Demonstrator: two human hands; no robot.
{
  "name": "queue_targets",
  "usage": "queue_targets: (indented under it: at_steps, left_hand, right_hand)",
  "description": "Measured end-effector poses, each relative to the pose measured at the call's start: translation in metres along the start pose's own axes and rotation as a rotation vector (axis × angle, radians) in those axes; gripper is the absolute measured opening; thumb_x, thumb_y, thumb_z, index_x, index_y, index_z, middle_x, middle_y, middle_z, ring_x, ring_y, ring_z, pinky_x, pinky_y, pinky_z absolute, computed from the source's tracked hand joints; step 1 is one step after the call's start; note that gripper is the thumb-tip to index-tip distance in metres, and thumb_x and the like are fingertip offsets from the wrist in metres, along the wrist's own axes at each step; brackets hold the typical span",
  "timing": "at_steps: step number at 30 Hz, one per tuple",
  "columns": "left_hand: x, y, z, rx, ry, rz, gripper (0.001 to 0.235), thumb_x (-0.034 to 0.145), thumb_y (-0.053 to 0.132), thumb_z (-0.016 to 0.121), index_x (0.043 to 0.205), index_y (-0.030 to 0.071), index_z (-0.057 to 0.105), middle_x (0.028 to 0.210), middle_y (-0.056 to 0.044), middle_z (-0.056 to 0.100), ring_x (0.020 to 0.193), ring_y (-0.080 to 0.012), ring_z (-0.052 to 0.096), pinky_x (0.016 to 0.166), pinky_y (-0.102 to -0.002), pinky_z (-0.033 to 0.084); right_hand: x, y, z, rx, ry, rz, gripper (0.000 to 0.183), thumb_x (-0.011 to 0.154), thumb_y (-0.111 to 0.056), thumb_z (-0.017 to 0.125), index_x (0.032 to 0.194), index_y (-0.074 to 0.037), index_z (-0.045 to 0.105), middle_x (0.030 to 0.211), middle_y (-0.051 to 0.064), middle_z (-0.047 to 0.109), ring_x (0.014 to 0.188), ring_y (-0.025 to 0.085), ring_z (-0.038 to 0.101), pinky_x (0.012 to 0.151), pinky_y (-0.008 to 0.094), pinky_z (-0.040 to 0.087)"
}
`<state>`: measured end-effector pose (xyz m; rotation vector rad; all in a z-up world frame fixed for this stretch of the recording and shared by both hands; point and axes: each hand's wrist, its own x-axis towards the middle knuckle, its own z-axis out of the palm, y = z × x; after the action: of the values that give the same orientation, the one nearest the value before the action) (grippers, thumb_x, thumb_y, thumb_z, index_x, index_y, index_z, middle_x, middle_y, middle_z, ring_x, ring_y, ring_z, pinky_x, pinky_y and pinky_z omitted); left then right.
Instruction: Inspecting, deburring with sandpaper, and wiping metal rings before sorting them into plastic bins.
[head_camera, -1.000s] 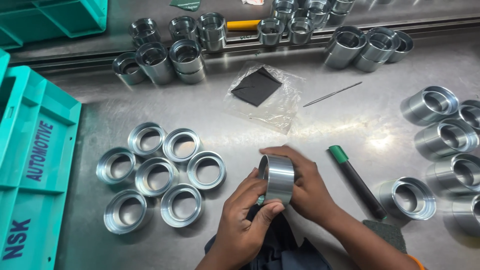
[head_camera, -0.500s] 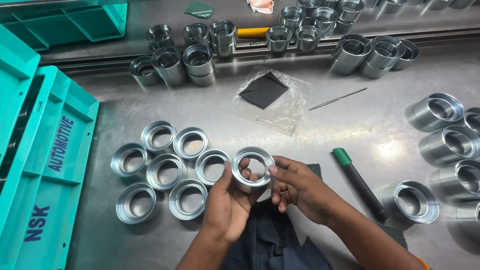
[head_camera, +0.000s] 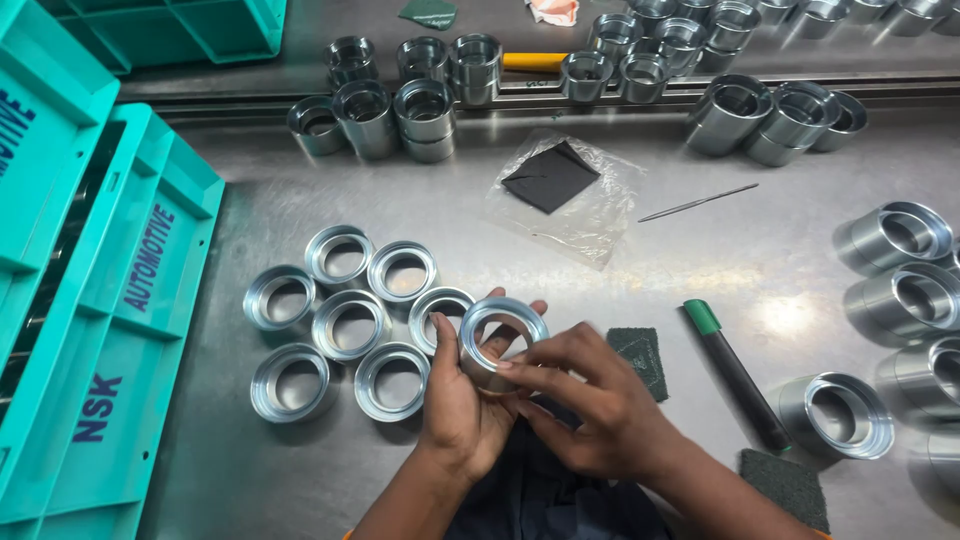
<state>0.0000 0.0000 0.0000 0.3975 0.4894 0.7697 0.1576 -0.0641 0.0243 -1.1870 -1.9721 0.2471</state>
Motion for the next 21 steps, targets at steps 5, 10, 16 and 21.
queue_targets:
  at_steps: [5, 10, 16, 21]
  left_hand:
    - [-0.004, 0.005, 0.017, -0.097, 0.087, -0.012, 0.085, 0.095, 0.069, 0.014, 0.152, 0.011, 0.037, 0.144, -0.023, 0.057, 0.118, -0.0306, 0.066, 0.092, -0.039, 0.059]
    - [-0.006, 0.004, 0.014, -0.026, -0.108, -0.025, 0.085, 0.097, 0.070, 0.014, 0.152, 0.010, 0.038, 0.147, -0.022, 0.055, 0.123, -0.0373, 0.063, 0.100, -0.042, 0.056]
    - [-0.003, 0.016, 0.007, 0.119, -0.132, -0.012, 0.075, 0.100, 0.058, 0.037, 0.156, 0.008, 0.032, 0.149, -0.026, 0.054, 0.132, -0.0342, 0.060, 0.104, -0.044, 0.050]
    - [0.000, 0.027, -0.002, 0.169, -0.296, 0.228, 0.125, 0.080, 0.036, 0.084, 0.163, 0.022, -0.008, 0.153, -0.025, 0.035, 0.121, -0.0388, 0.061, 0.090, -0.050, 0.055]
  right_hand:
    - [-0.010, 0.031, -0.019, -0.264, 0.098, -0.032, 0.033, 0.096, -0.052, 0.059, 0.109, -0.027, 0.077, 0.122, 0.003, 0.059, 0.114, 0.023, 0.049, 0.101, 0.041, 0.037]
    - [-0.013, 0.028, -0.002, -0.445, 0.094, 0.021, 0.065, 0.099, -0.072, 0.033, 0.129, -0.033, 0.075, 0.146, 0.004, 0.051, 0.134, 0.030, 0.031, 0.118, 0.044, 0.030]
    - [-0.018, 0.005, 0.012, -0.308, -0.020, -0.065, 0.084, 0.094, -0.081, 0.021, 0.136, -0.030, 0.072, 0.160, 0.006, 0.038, 0.149, 0.033, 0.017, 0.126, 0.054, 0.017]
    - [-0.023, 0.039, -0.004, -0.035, -0.208, -0.045, 0.077, 0.096, -0.078, 0.033, 0.069, -0.017, 0.072, 0.162, 0.008, 0.039, 0.151, 0.040, 0.018, 0.127, 0.053, 0.026]
